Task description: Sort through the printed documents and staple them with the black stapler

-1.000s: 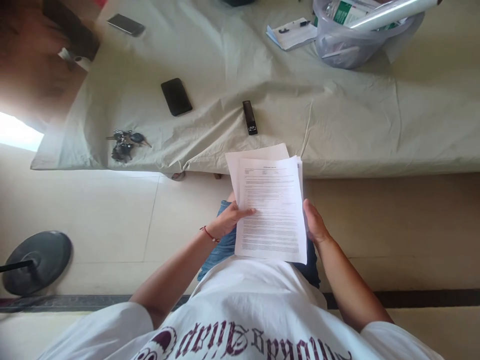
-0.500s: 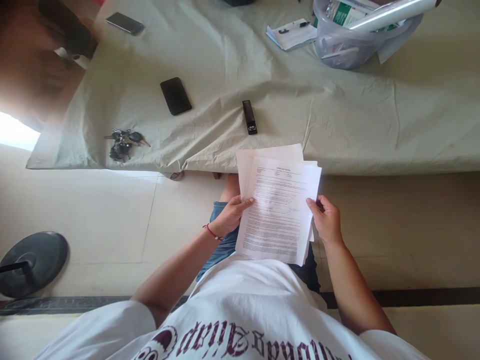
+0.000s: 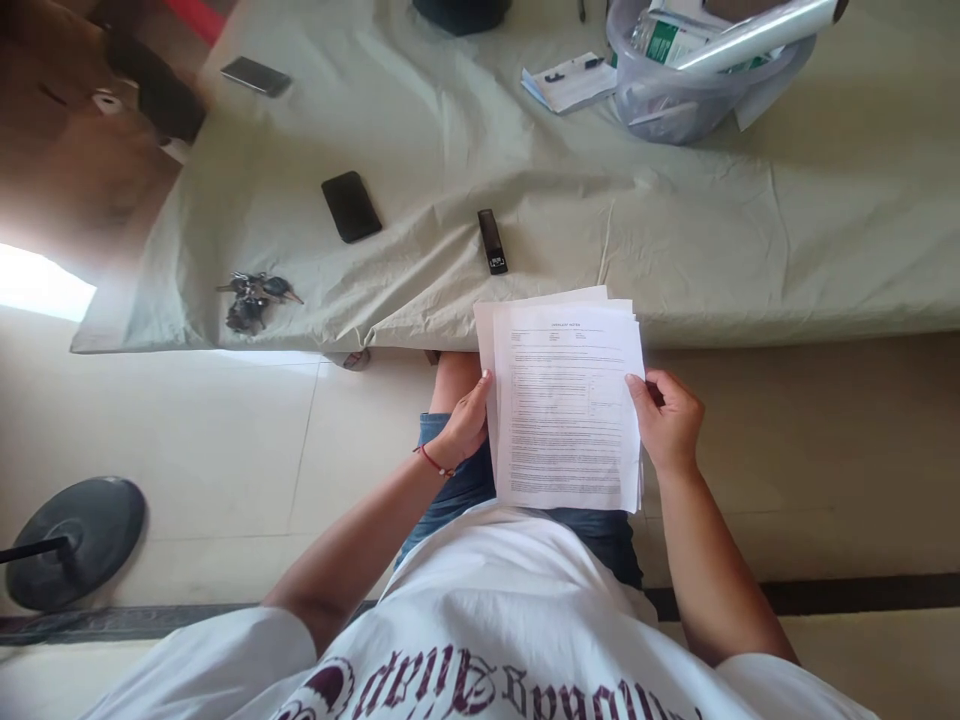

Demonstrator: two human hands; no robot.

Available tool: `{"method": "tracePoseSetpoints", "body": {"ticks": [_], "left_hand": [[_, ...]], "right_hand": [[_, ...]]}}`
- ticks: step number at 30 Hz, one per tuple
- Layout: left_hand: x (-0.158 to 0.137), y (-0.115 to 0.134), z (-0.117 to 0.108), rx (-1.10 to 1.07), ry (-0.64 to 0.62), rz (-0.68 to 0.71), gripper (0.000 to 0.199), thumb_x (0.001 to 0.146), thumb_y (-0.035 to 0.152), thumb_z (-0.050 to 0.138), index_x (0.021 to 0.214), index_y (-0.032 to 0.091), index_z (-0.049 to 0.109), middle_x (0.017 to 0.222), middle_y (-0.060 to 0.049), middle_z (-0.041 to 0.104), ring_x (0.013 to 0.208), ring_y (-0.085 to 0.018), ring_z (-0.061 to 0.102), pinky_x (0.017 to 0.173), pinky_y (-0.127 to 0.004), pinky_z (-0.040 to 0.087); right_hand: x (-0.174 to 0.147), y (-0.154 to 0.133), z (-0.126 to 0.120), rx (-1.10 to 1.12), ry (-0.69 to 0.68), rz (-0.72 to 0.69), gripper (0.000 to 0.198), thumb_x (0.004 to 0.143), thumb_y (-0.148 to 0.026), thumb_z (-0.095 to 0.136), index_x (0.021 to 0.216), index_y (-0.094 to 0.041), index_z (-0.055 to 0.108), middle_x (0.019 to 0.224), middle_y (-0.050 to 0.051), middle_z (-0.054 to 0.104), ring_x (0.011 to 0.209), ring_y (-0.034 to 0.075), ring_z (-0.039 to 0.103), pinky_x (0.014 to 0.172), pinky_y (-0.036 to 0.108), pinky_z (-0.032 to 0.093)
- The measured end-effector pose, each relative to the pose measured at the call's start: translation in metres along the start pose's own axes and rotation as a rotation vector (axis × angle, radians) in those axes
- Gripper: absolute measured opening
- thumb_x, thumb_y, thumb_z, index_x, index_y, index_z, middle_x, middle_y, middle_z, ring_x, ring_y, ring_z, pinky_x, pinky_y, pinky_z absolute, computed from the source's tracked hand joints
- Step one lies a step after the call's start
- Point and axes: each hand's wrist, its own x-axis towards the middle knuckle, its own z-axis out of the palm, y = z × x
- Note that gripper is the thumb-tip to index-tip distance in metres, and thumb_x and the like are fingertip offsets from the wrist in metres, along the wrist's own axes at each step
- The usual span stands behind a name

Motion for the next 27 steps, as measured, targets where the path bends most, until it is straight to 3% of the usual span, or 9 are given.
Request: {"method": "tracePoseSetpoints", "body": {"ticks": [3, 6, 10, 17, 21, 24, 27], "left_hand": [[-0.002, 0.000, 0.001, 0.018, -0.006, 0.090, 0.061, 0.083, 0.077, 0.075, 0.107, 0.021, 0.077, 0.128, -0.011, 0.079, 0.139, -0.036, 0.061, 0.120, -0.049, 0.045], [-0.002, -0.001, 0.001, 0.045, -0.028, 0.144, 0.053, 0.085, 0.068, 0.080, 0.109, 0.022, 0.071, 0.124, -0.008, 0.077, 0.133, -0.032, 0.063, 0.118, -0.048, 0.045], [-0.004, -0.002, 0.001, 0.061, -0.066, 0.083, 0.049, 0.082, 0.056, 0.087, 0.111, 0.021, 0.067, 0.118, -0.007, 0.077, 0.123, -0.029, 0.067, 0.114, -0.047, 0.046], [-0.008, -0.005, 0.005, 0.078, -0.053, 0.045, 0.054, 0.076, 0.057, 0.091, 0.110, 0.018, 0.076, 0.114, -0.009, 0.080, 0.110, -0.030, 0.070, 0.105, -0.045, 0.050], [-0.009, -0.008, 0.004, 0.069, -0.056, 0.024, 0.054, 0.070, 0.056, 0.095, 0.103, 0.017, 0.077, 0.108, -0.010, 0.081, 0.104, -0.029, 0.072, 0.100, -0.044, 0.053], [-0.009, -0.010, 0.001, 0.038, -0.062, 0.013, 0.056, 0.068, 0.056, 0.096, 0.104, 0.017, 0.077, 0.102, -0.010, 0.081, 0.100, -0.029, 0.073, 0.097, -0.044, 0.054], [-0.010, -0.009, -0.004, -0.014, -0.055, -0.051, 0.055, 0.068, 0.051, 0.097, 0.107, 0.018, 0.076, 0.103, -0.009, 0.081, 0.099, -0.029, 0.074, 0.097, -0.045, 0.055]], "right_hand": [[0.004, -0.001, 0.001, 0.015, 0.015, 0.004, 0.030, 0.090, -0.054, 0.074, 0.092, -0.023, 0.075, 0.079, 0.001, 0.072, 0.066, 0.018, 0.061, 0.066, 0.034, 0.051], [0.006, 0.000, 0.006, 0.063, 0.021, 0.031, 0.032, 0.089, -0.054, 0.075, 0.090, -0.022, 0.075, 0.076, 0.001, 0.071, 0.064, 0.017, 0.061, 0.063, 0.033, 0.051], [0.009, -0.002, 0.014, 0.133, -0.012, 0.068, 0.033, 0.088, -0.055, 0.075, 0.091, -0.022, 0.076, 0.075, 0.000, 0.072, 0.064, 0.018, 0.062, 0.061, 0.032, 0.051], [0.017, -0.011, 0.019, 0.141, 0.008, 0.086, 0.031, 0.087, -0.054, 0.074, 0.088, -0.023, 0.074, 0.074, 0.001, 0.072, 0.065, 0.019, 0.063, 0.063, 0.033, 0.051], [0.021, -0.012, 0.021, 0.110, -0.072, 0.065, 0.032, 0.088, -0.056, 0.073, 0.088, -0.024, 0.073, 0.077, 0.002, 0.071, 0.068, 0.020, 0.062, 0.068, 0.036, 0.054], [0.027, -0.004, 0.028, 0.076, -0.067, 0.011, 0.034, 0.085, -0.055, 0.074, 0.098, -0.024, 0.074, 0.094, 0.005, 0.073, 0.081, 0.022, 0.066, 0.081, 0.040, 0.058], [0.029, 0.010, 0.038, 0.154, -0.019, 0.075, 0.054, 0.075, -0.058, 0.083, 0.115, -0.024, 0.070, 0.122, 0.011, 0.072, 0.097, 0.024, 0.069, 0.086, 0.043, 0.060]]}}
